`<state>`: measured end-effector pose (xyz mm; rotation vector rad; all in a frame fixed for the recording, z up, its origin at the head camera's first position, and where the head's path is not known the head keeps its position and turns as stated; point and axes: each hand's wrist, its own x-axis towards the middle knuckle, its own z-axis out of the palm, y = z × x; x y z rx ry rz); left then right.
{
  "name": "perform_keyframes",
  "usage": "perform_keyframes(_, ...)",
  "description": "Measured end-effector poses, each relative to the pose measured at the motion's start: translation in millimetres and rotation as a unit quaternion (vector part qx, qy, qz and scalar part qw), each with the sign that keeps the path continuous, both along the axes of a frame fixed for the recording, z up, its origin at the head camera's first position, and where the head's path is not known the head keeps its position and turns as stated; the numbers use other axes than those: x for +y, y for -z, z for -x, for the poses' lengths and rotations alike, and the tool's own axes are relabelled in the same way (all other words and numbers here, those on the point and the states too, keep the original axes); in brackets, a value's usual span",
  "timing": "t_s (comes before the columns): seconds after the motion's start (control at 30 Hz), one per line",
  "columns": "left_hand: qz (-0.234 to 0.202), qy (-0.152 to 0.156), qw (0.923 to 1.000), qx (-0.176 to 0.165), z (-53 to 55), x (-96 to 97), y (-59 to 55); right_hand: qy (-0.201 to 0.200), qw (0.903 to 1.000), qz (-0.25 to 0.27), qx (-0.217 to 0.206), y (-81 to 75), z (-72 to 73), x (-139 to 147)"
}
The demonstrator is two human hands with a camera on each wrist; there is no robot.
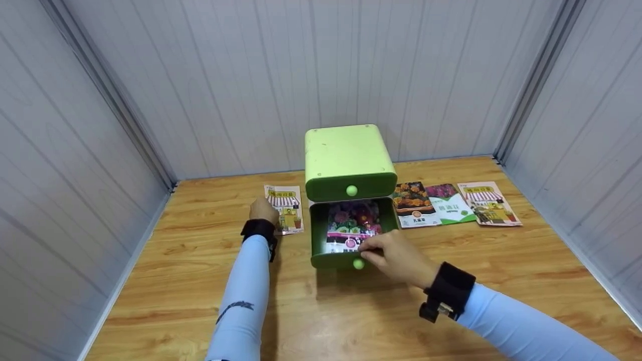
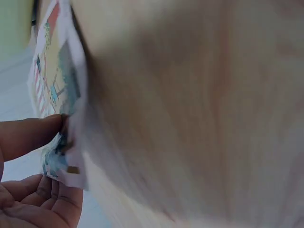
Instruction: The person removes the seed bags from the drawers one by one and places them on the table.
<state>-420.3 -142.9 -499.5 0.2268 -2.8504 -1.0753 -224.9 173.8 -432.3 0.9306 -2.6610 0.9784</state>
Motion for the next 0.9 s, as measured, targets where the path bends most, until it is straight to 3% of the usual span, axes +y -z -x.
perform_keyframes(0.37,0.053,-0.007,0.9985,-0.011,0.9,-1.8,11.5,0.001,1.0000,0.001,0.005,1.9,1.0,0.2)
perform_keyframes(0.6,0.080,-0.004,0.9967,-0.009,-0.6,-3.9,12.5,0.002,0.9999,0.003,0.010,1.8,1.1,1.0)
perform_keyframes(0.9,0.080,0.001,0.9968,-0.011,-7.4,-4.5,11.8,0.004,0.9999,-0.003,-0.009,-1.0,-0.2,0.3)
